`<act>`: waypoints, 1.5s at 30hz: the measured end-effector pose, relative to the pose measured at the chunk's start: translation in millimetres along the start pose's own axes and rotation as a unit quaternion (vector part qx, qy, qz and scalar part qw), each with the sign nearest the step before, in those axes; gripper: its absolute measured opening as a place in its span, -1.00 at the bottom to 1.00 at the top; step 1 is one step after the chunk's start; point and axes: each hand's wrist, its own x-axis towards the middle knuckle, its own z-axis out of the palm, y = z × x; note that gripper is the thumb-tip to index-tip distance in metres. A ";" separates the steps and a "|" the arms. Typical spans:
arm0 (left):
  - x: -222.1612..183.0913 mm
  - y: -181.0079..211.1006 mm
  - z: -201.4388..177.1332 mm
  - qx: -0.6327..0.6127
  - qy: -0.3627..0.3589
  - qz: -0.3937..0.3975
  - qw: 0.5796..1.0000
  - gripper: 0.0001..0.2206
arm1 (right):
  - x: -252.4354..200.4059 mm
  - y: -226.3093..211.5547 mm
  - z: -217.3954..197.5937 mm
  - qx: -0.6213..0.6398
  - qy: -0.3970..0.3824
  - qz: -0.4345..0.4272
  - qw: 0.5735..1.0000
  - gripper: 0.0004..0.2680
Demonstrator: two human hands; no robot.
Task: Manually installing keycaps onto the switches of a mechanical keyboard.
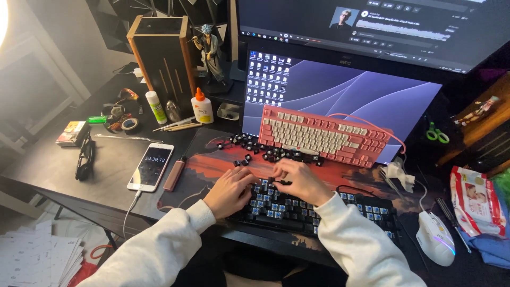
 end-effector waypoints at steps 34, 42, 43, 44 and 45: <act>-2.9 -0.1 11.8 0.049 -0.046 0.051 0.996 -0.80 | 54.7 42.1 6.3 -0.158 -0.043 0.056 0.985 -0.85; -4.7 2.7 5.4 0.030 -0.054 0.045 0.997 -0.79 | 76.7 55.8 29.7 -0.169 0.017 0.032 0.985 -0.93; -4.6 2.5 6.0 0.029 -0.053 0.043 0.997 -0.79 | 71.2 47.8 25.2 -0.169 0.015 0.032 0.985 -0.93; -4.5 2.3 6.7 0.021 -0.040 0.037 0.998 -0.81 | 65.7 39.8 20.6 -0.121 0.031 0.023 0.992 -0.85; -3.4 1.4 6.8 0.014 -0.025 0.031 0.999 -0.83 | 62.3 31.9 14.9 -0.073 0.047 0.012 0.996 -0.77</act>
